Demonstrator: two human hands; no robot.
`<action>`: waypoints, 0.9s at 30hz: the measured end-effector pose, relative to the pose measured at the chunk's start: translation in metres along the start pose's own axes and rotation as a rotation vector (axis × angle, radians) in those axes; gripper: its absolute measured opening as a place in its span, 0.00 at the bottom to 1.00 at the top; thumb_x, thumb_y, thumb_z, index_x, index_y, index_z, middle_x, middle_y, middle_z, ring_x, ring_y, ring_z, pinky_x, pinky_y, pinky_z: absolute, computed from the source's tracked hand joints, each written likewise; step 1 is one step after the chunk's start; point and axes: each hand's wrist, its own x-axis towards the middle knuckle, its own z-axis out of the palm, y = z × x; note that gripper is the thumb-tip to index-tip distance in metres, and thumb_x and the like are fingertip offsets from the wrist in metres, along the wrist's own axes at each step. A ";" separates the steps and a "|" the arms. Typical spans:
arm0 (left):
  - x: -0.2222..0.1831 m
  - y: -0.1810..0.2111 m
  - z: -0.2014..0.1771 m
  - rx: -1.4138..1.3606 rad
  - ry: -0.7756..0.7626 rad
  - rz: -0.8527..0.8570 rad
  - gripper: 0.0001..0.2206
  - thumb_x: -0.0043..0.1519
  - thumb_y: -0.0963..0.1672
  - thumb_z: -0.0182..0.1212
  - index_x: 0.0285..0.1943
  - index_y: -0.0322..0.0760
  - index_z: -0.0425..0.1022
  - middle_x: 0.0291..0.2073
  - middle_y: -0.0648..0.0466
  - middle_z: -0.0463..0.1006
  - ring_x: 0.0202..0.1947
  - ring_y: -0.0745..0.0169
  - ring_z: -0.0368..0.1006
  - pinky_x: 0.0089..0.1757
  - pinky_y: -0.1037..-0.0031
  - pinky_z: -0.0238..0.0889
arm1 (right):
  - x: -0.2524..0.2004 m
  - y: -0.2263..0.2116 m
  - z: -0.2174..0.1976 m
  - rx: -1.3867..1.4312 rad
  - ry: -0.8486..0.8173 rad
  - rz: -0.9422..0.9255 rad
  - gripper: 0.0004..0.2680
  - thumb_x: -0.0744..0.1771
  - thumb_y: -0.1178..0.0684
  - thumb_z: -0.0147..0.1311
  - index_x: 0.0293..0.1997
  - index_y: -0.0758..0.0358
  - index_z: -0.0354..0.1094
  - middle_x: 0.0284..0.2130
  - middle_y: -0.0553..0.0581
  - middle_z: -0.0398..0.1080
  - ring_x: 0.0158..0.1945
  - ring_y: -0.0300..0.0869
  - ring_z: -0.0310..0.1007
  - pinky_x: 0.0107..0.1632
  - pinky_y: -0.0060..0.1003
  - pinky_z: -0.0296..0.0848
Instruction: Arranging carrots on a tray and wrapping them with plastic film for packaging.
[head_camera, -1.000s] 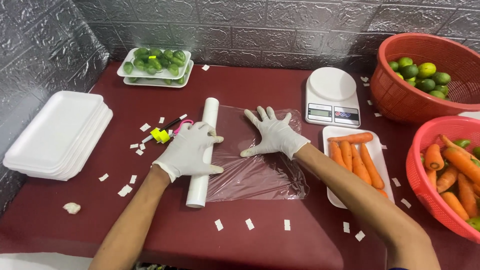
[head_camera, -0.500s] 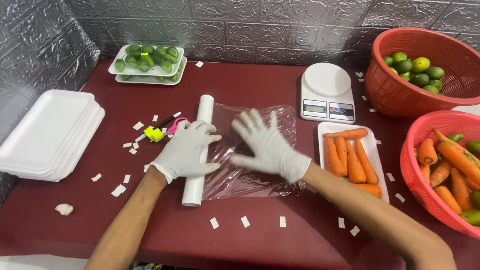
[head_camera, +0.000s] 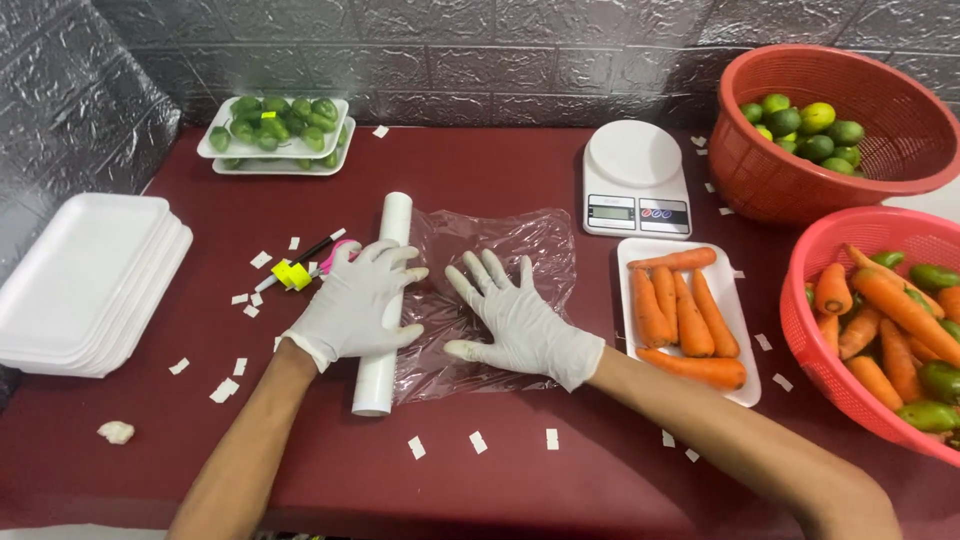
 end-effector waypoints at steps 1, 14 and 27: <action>0.000 -0.001 -0.002 -0.016 0.005 -0.007 0.33 0.46 0.65 0.56 0.57 0.58 0.71 0.64 0.61 0.67 0.68 0.59 0.58 0.56 0.54 0.49 | -0.009 -0.002 -0.013 -0.020 0.033 -0.004 0.40 0.65 0.19 0.38 0.78 0.60 0.37 0.73 0.71 0.44 0.76 0.64 0.39 0.65 0.80 0.41; 0.036 0.048 -0.086 -0.772 -0.112 -0.250 0.23 0.59 0.49 0.60 0.65 0.46 0.73 0.59 0.57 0.78 0.57 0.64 0.72 0.60 0.66 0.57 | -0.228 0.047 -0.035 0.118 0.248 0.791 0.13 0.66 0.39 0.50 0.56 0.23 0.71 0.48 0.29 0.77 0.49 0.32 0.79 0.44 0.35 0.76; 0.164 0.133 -0.072 -0.962 -0.467 -0.326 0.26 0.61 0.49 0.51 0.71 0.43 0.67 0.40 0.58 0.84 0.36 0.68 0.78 0.46 0.70 0.66 | -0.287 0.065 0.010 0.182 0.038 1.117 0.14 0.67 0.40 0.50 0.59 0.35 0.59 0.65 0.33 0.64 0.59 0.35 0.73 0.49 0.49 0.79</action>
